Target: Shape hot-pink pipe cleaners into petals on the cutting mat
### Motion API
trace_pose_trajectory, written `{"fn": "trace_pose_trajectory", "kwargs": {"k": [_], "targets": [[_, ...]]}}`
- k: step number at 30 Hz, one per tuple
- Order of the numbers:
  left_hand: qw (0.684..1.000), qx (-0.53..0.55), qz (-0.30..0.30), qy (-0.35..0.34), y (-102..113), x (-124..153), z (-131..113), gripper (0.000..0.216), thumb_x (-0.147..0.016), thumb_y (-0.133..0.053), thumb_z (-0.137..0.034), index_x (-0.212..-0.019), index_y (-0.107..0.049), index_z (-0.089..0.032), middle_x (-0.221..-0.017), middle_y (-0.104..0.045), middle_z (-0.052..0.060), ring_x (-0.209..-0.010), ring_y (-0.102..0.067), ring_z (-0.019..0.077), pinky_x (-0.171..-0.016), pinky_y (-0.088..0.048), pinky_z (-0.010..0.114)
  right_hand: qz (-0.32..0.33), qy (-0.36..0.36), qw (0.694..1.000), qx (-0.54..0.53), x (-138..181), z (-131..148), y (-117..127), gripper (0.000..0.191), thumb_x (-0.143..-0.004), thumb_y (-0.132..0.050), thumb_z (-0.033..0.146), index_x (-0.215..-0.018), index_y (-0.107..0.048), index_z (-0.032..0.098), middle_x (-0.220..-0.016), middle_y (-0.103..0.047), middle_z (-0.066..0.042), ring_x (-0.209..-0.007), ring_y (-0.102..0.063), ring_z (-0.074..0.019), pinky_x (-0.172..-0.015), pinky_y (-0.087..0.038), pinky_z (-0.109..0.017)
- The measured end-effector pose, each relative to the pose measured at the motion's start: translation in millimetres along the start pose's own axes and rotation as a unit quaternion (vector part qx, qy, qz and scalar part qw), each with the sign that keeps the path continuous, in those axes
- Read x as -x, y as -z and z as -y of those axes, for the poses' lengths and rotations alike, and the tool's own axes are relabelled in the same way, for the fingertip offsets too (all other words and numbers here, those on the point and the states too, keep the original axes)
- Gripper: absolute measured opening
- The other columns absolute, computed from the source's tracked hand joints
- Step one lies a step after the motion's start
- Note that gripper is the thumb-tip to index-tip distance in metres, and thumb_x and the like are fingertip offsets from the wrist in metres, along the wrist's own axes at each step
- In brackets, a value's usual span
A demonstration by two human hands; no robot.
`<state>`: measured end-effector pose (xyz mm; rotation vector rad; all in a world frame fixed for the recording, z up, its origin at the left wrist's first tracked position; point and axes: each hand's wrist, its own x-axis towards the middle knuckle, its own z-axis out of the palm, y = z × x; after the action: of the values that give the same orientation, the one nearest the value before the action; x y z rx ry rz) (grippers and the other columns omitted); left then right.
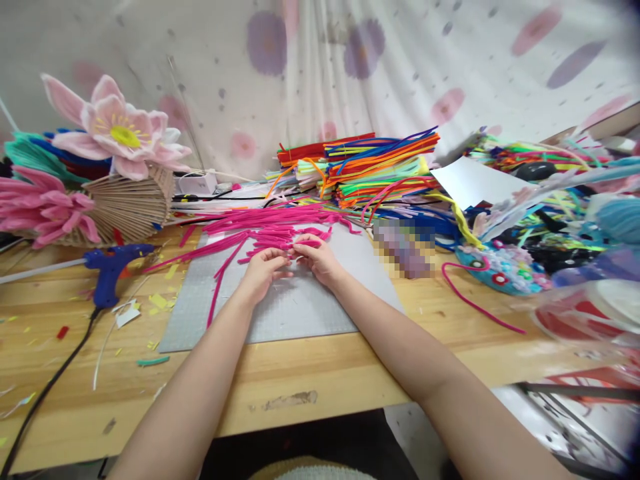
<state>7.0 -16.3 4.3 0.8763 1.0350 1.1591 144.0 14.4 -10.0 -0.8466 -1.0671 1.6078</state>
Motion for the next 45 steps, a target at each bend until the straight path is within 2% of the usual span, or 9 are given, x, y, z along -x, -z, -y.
{"fn": "trace_pose_trajectory", "kwargs": {"k": [7,13,18,22,24,29,34,41,45], "targets": [[0.993,0.097,-0.061,-0.043,-13.2,-3.5,10.0,0.029,-0.059,-0.072,-0.036,-0.074,-0.059,-0.015,-0.076,-0.066,0.002,-0.078,-0.062,0.0137,-0.073,-0.049,0.027,-0.075,0.092,0.989,0.083,-0.8,-10.0,-16.6,0.023,-0.062,-0.066,0.034,-0.069,-0.052,0.018,-0.067,-0.056,0.003,-0.065,-0.052,-0.0105,-0.063,-0.042,-0.024],[0.977,0.195,-0.081,-0.038,-1.1,-10.8,3.9,0.017,-0.070,-0.064,-0.031,-0.073,-0.056,-0.017,-0.068,-0.064,-0.001,-0.068,-0.062,0.0093,-0.067,-0.048,0.021,0.034,0.125,0.975,0.181,3.7,-0.3,-18.1,0.022,-0.066,-0.063,0.035,-0.079,-0.059,0.019,-0.084,-0.061,-0.001,-0.079,-0.054,-0.0131,-0.071,-0.042,-0.026],[0.983,0.139,-0.096,-0.072,8.8,-15.2,1.5,0.027,-0.070,-0.064,-0.040,-0.070,-0.052,-0.016,-0.050,-0.053,-0.005,-0.046,-0.053,0.0067,-0.049,-0.047,0.019,-0.128,0.147,0.949,0.247,-5.2,26.8,26.8,0.023,-0.066,-0.058,0.038,-0.079,-0.056,0.018,-0.075,-0.058,-0.001,-0.068,-0.052,-0.0121,-0.064,-0.042,-0.027],[0.994,0.022,-0.065,-0.086,8.9,-13.9,7.2,0.038,-0.063,-0.066,-0.051,-0.068,-0.053,-0.016,-0.045,-0.049,-0.005,-0.039,-0.047,0.0064,-0.036,-0.038,0.016,-0.203,0.085,0.927,0.304,-6.1,53.0,78.1,0.032,-0.063,-0.058,0.038,-0.086,-0.055,0.017,-0.077,-0.057,-0.002,-0.070,-0.053,-0.0137,-0.064,-0.044,-0.029],[0.996,-0.017,-0.036,-0.079,8.1,-12.7,8.9,0.039,-0.062,-0.066,-0.052,-0.072,-0.055,-0.016,-0.050,-0.052,-0.004,-0.044,-0.051,0.0081,-0.037,-0.041,0.017,-0.237,0.084,0.886,0.390,0.7,66.2,100.6,0.043,-0.062,-0.060,0.040,-0.097,-0.053,0.015,-0.084,-0.059,-0.006,-0.078,-0.055,-0.0177,-0.070,-0.044,-0.033],[0.997,-0.013,-0.018,-0.071,6.3,-12.8,8.0,0.036,-0.062,-0.068,-0.046,-0.075,-0.055,-0.016,-0.062,-0.056,-0.002,-0.056,-0.056,0.0096,-0.046,-0.050,0.022,-0.337,-0.013,0.662,0.670,25.1,89.1,143.1,0.081,-0.061,-0.065,0.049,-0.127,-0.036,0.012,-0.118,-0.048,-0.021,-0.111,-0.045,-0.0358,-0.089,-0.036,-0.047],[0.997,0.013,-0.037,-0.063,6.7,-15.5,8.9,0.039,-0.057,-0.071,-0.046,-0.076,-0.057,-0.015,-0.062,-0.055,-0.002,-0.051,-0.053,0.0082,-0.043,-0.048,0.021,-0.292,-0.133,0.614,0.721,27.9,90.3,166.1,0.099,-0.057,-0.065,0.057,-0.134,-0.022,0.011,-0.119,-0.049,-0.025,-0.109,-0.049,-0.0371,-0.086,-0.039,-0.045],[0.994,0.040,-0.053,-0.088,8.2,-15.1,9.6,0.032,-0.060,-0.070,-0.041,-0.076,-0.056,-0.017,-0.059,-0.052,-0.004,-0.046,-0.046,0.0054,-0.035,-0.037,0.015,-0.234,-0.094,0.587,0.770,37.2,85.7,154.9,0.094,-0.060,-0.065,0.051,-0.134,-0.025,0.009,-0.109,-0.057,-0.022,-0.100,-0.056,-0.0339,-0.079,-0.042,-0.039],[0.994,0.060,-0.046,-0.073,8.0,-15.8,8.4,0.022,-0.064,-0.066,-0.033,-0.074,-0.056,-0.016,-0.058,-0.053,-0.003,-0.044,-0.044,0.0048,-0.033,-0.030,0.014,-0.125,-0.066,0.611,0.779,50.3,88.4,148.2,0.091,-0.058,-0.067,0.049,-0.135,-0.029,0.017,-0.116,-0.056,-0.017,-0.101,-0.056,-0.0302,-0.079,-0.044,-0.036]]}}
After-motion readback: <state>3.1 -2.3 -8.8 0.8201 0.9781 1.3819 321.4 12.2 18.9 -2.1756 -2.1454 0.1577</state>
